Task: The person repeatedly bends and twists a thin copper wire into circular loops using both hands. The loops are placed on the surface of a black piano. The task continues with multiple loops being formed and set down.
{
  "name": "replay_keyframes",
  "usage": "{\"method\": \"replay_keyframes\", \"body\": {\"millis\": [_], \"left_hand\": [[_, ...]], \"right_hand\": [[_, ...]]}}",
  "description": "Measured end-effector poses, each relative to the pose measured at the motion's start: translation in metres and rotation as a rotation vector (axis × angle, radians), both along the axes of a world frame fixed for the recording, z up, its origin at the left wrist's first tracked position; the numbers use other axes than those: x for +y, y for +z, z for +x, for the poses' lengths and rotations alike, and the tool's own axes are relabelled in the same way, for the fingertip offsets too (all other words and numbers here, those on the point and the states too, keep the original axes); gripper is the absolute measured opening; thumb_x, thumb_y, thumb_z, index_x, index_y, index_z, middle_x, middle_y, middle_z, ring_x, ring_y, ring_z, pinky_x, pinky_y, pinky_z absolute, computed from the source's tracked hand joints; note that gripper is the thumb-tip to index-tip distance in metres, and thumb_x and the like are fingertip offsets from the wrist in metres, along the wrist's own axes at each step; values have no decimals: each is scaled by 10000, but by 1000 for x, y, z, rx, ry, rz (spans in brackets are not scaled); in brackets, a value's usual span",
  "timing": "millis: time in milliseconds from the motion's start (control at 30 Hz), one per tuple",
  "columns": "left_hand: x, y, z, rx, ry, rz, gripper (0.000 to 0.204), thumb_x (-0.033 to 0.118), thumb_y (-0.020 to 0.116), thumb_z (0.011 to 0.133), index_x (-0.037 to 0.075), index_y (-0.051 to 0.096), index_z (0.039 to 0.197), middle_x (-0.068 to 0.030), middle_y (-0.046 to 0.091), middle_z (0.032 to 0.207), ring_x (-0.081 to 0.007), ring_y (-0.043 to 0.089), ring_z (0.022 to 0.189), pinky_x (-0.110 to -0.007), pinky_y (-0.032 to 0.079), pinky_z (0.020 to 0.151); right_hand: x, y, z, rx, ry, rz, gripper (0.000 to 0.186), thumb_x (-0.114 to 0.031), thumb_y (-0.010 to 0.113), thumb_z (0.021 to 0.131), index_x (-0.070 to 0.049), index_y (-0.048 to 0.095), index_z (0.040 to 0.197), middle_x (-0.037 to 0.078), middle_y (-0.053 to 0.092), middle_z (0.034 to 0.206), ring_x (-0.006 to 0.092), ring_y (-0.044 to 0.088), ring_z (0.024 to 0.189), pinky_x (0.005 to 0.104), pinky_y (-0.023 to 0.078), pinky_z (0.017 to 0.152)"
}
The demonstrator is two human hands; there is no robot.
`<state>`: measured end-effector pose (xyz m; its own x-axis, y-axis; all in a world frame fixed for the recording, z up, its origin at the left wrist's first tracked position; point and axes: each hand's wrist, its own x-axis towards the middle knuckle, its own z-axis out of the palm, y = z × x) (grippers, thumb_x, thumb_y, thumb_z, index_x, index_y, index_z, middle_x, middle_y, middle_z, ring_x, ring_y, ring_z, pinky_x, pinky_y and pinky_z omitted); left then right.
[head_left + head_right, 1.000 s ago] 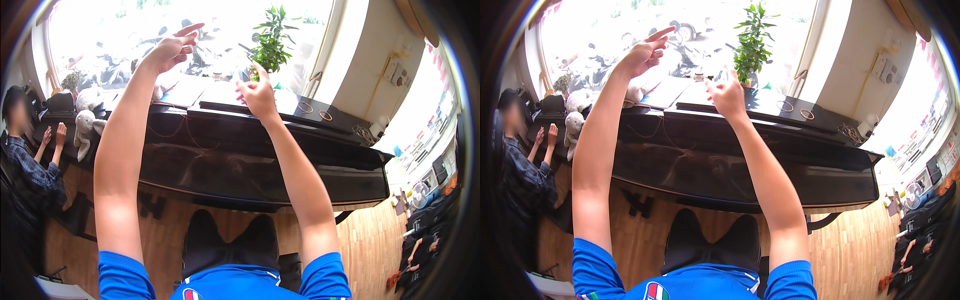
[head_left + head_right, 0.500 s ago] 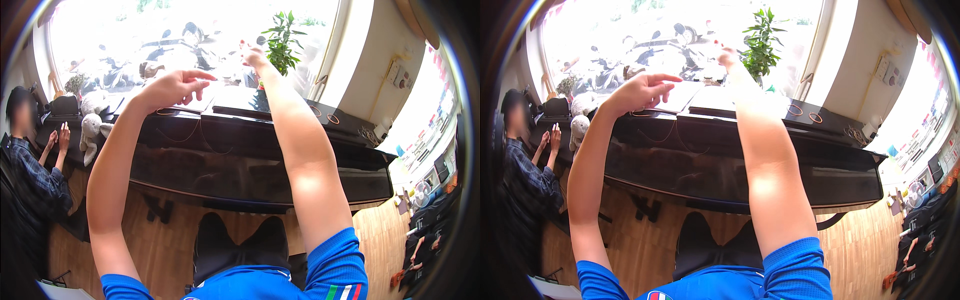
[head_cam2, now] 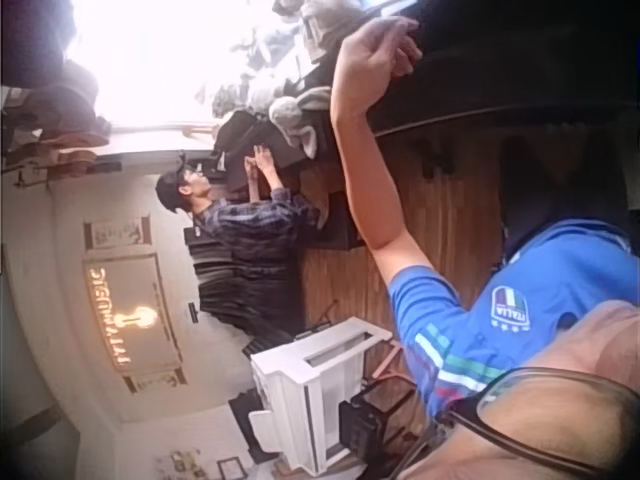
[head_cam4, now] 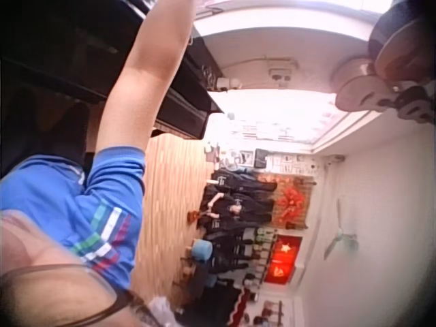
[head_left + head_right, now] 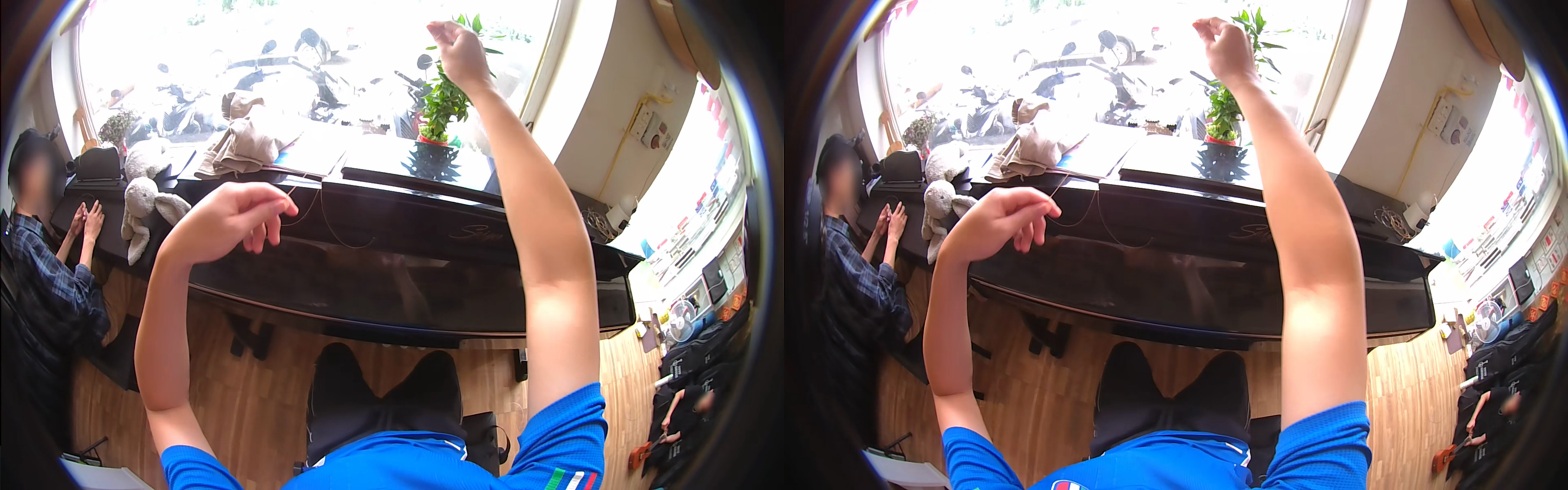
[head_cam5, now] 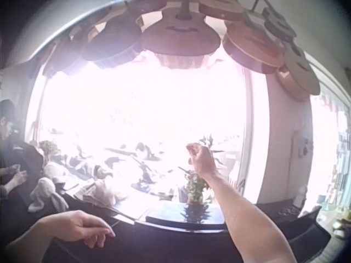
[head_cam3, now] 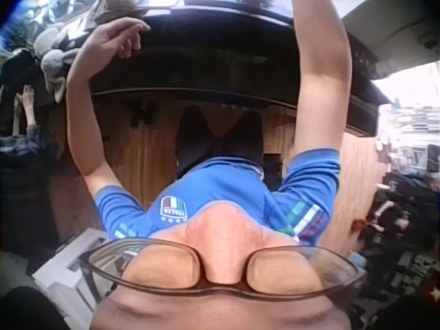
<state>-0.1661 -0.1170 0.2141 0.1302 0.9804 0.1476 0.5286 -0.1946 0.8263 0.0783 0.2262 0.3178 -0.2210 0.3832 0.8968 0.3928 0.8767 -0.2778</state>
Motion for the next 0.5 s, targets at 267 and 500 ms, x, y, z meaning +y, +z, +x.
{"method": "replay_keyframes", "body": {"millis": [267, 500], "left_hand": [[-94, -40, -31, -209, -690, 127, 121, -7, 609, 964, -81, 688, 1017, -168, 741, 816, -285, 743, 726, -299, 583, 660], [-160, -170, -72, -533, -53, -78, 175, 25, 588, 975, -106, 652, 1072, -190, 697, 717, -261, 699, 588, -341, 574, 551]], "right_hand": [[-109, 10, 126, -421, -91, 559, 246, -268, 650, 985, -61, 763, 1054, 98, 717, 789, 263, 667, 722, 370, 538, 790], [-178, -104, 250, -332, 158, -860, 189, -138, 668, 964, 33, 749, 960, 13, 621, 625, 52, 511, 493, 225, 406, 426]]}}
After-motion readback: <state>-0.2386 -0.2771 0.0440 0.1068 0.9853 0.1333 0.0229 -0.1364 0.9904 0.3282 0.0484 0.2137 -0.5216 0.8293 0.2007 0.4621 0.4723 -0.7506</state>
